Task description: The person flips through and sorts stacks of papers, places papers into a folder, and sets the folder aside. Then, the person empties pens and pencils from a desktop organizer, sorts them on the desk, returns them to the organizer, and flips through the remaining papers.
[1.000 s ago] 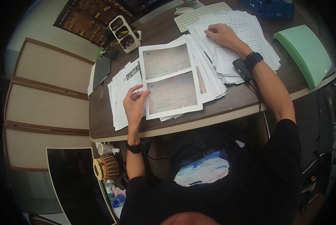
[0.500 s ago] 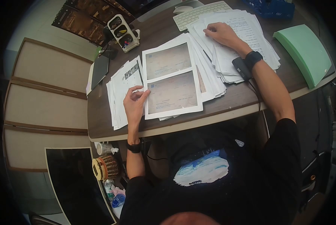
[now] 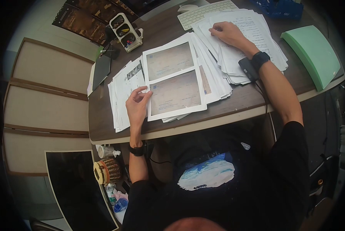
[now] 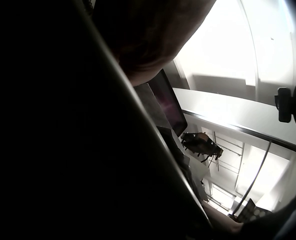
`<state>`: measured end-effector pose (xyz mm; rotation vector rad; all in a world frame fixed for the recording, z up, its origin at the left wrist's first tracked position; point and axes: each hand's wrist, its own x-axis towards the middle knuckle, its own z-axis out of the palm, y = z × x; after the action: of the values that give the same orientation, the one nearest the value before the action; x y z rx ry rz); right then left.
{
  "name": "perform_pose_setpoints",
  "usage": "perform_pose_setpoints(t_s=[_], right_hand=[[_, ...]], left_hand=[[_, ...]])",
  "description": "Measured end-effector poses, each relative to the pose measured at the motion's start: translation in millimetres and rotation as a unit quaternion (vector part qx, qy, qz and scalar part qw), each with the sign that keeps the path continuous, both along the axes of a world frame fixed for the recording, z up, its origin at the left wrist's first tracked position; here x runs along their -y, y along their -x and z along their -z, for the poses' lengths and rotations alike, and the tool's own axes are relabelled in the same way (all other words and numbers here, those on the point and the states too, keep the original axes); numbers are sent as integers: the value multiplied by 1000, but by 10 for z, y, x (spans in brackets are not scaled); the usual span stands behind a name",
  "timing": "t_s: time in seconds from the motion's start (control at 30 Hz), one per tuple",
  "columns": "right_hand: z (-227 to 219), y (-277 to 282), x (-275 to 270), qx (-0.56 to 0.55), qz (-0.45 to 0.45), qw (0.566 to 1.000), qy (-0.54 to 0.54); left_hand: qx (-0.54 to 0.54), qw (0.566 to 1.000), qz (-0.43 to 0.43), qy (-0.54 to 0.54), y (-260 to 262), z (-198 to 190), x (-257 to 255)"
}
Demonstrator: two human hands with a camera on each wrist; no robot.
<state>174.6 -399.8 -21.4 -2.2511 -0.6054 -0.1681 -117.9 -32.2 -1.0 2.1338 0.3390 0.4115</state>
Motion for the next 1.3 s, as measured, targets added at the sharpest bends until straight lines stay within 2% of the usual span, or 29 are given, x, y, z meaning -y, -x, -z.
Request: perform_pose_setpoints(t_s=[0.4,1.3], right_hand=[[0,-10,-1,6,6,1000,14],[-23,17,1,8,3,1000,13]], left_hand=[[10,1000,8,-22,8,-26,16],[-6,1000,12,24,10,-23,29]])
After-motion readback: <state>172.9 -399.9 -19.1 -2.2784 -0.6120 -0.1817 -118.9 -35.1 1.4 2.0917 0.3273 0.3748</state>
